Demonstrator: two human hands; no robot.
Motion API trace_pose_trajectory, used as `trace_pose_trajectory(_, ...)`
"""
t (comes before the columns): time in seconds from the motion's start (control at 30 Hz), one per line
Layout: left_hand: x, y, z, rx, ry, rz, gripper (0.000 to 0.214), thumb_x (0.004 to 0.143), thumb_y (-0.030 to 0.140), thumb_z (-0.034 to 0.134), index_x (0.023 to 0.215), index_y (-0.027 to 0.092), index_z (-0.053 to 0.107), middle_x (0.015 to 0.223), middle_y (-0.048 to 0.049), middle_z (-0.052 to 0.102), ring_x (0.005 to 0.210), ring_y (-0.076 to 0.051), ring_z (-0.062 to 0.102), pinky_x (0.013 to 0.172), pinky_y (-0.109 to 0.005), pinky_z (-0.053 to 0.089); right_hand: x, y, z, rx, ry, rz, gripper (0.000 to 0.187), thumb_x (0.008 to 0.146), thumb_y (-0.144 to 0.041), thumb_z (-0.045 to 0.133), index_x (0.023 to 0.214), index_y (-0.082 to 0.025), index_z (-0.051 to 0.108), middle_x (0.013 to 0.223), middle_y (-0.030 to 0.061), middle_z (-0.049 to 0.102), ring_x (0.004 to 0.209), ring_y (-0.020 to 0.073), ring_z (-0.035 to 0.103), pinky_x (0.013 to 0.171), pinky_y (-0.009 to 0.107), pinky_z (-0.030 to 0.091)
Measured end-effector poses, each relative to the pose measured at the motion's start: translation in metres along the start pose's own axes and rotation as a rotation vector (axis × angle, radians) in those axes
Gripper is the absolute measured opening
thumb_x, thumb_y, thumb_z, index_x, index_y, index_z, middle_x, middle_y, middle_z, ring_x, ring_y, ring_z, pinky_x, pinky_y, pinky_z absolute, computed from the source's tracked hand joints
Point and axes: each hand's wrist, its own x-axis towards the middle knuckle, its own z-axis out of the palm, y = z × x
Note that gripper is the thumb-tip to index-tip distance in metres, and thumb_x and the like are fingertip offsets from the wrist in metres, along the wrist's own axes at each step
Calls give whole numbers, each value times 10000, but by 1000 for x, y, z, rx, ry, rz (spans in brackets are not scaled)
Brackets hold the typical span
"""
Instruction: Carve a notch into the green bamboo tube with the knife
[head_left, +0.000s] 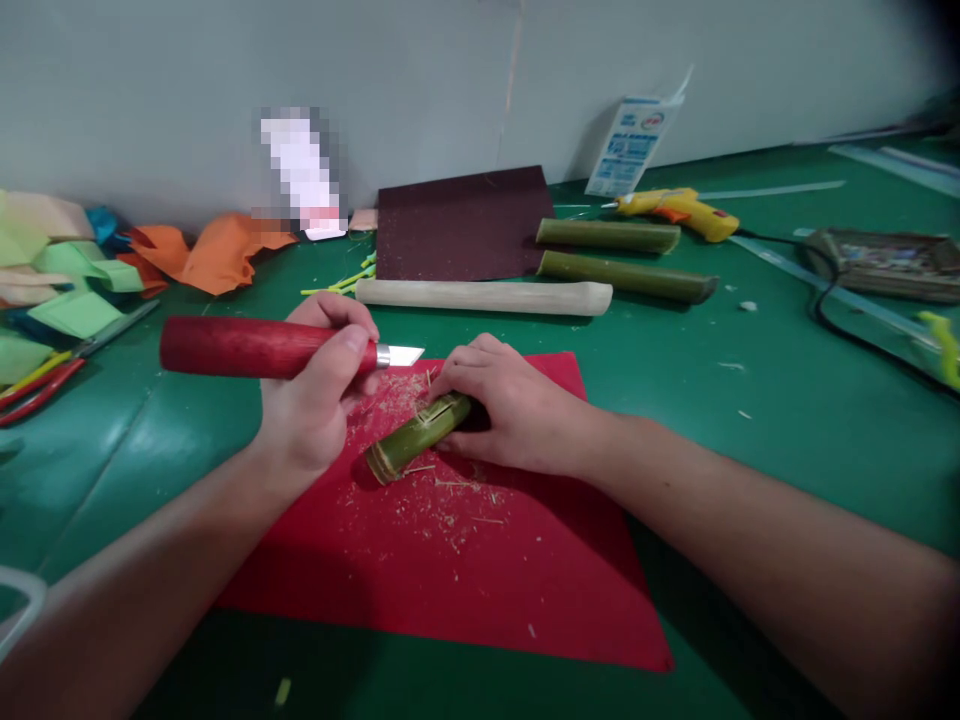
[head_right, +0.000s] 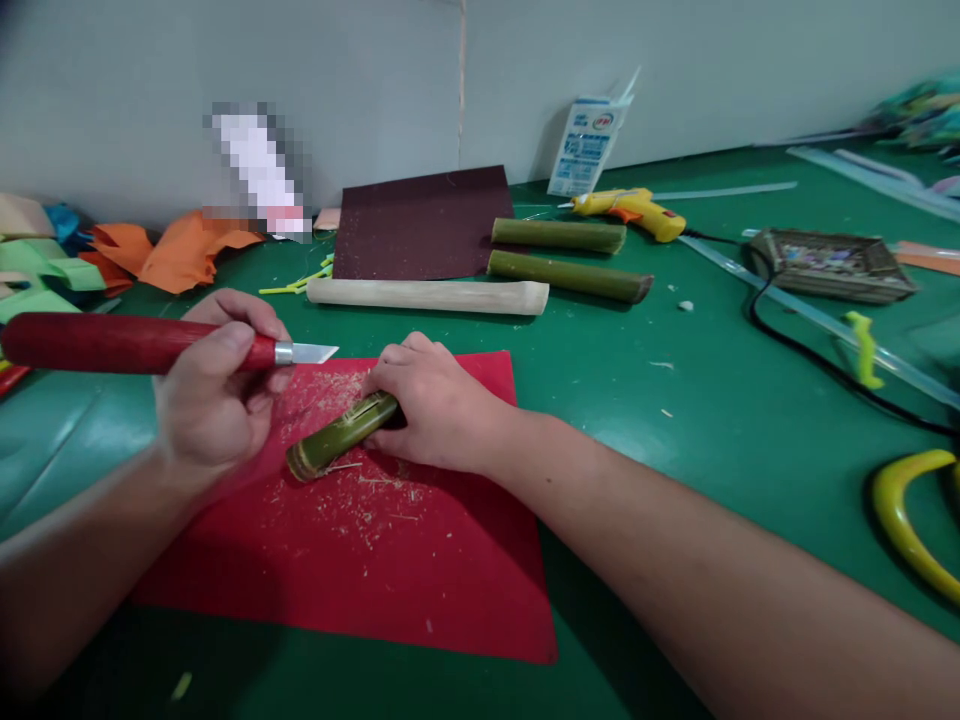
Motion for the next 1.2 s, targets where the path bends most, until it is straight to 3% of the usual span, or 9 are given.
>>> trace_pose_trajectory(0.13,7,-3,-2,61,11,-2,150,693,217,782,680,187,635,668,35,547,536,-58,435,475,-209,364,-1,0,0,5,12,-16,288,744,-323,761,961,-148,686,911,55,591,886,208,447,812,336,340)
trace_pose_trajectory(0.27,5,-4,1,106,66,54,230,739,368,793,664,208,647,646,29,569,566,-87,484,537,-227,437,-2,-2,0,21,13,-24,326,732,-378,766,940,-140,684,890,53,587,868,203,455,809,342,343)
trace_pose_trajectory(0.37,-2,-2,4,278,-91,123,370,888,502,605,678,198,631,642,-1,602,581,-109,543,567,-242,475,-1,-2,0,14,15,-31,292,753,-381,744,913,-146,678,871,48,577,846,199,459,804,352,340)
trace_pose_trajectory(0.47,-8,-1,6,382,-237,151,412,943,502,511,690,190,607,629,-1,603,578,-106,555,563,-227,477,1,0,2,4,23,-40,278,761,-396,736,884,-155,669,852,43,563,825,196,460,799,360,336)
trace_pose_trajectory(0.63,-13,-2,7,435,-325,167,244,938,358,573,760,199,622,675,21,628,540,-80,523,490,-190,434,0,1,2,-3,37,-51,270,773,-384,728,906,-158,662,836,36,539,800,185,438,774,350,326)
trace_pose_trajectory(0.83,-14,-3,9,506,-335,206,200,924,310,596,760,198,622,687,25,653,598,-94,583,575,-189,490,1,1,3,-5,46,-59,245,787,-386,704,866,-168,626,819,28,520,791,184,422,754,341,312)
trace_pose_trajectory(1.0,-10,-2,11,581,-375,140,209,907,339,606,759,194,635,678,23,665,612,-102,602,577,-203,477,1,1,4,11,47,-56,241,790,-379,700,819,-174,577,822,28,519,803,187,430,755,346,314)
trace_pose_trajectory(1.2,-4,-5,16,623,-388,-1,307,870,480,615,821,181,664,709,-6,678,631,-134,608,578,-253,456,0,1,2,49,55,-73,237,792,-357,706,940,-198,612,876,36,556,861,211,462,808,378,325)
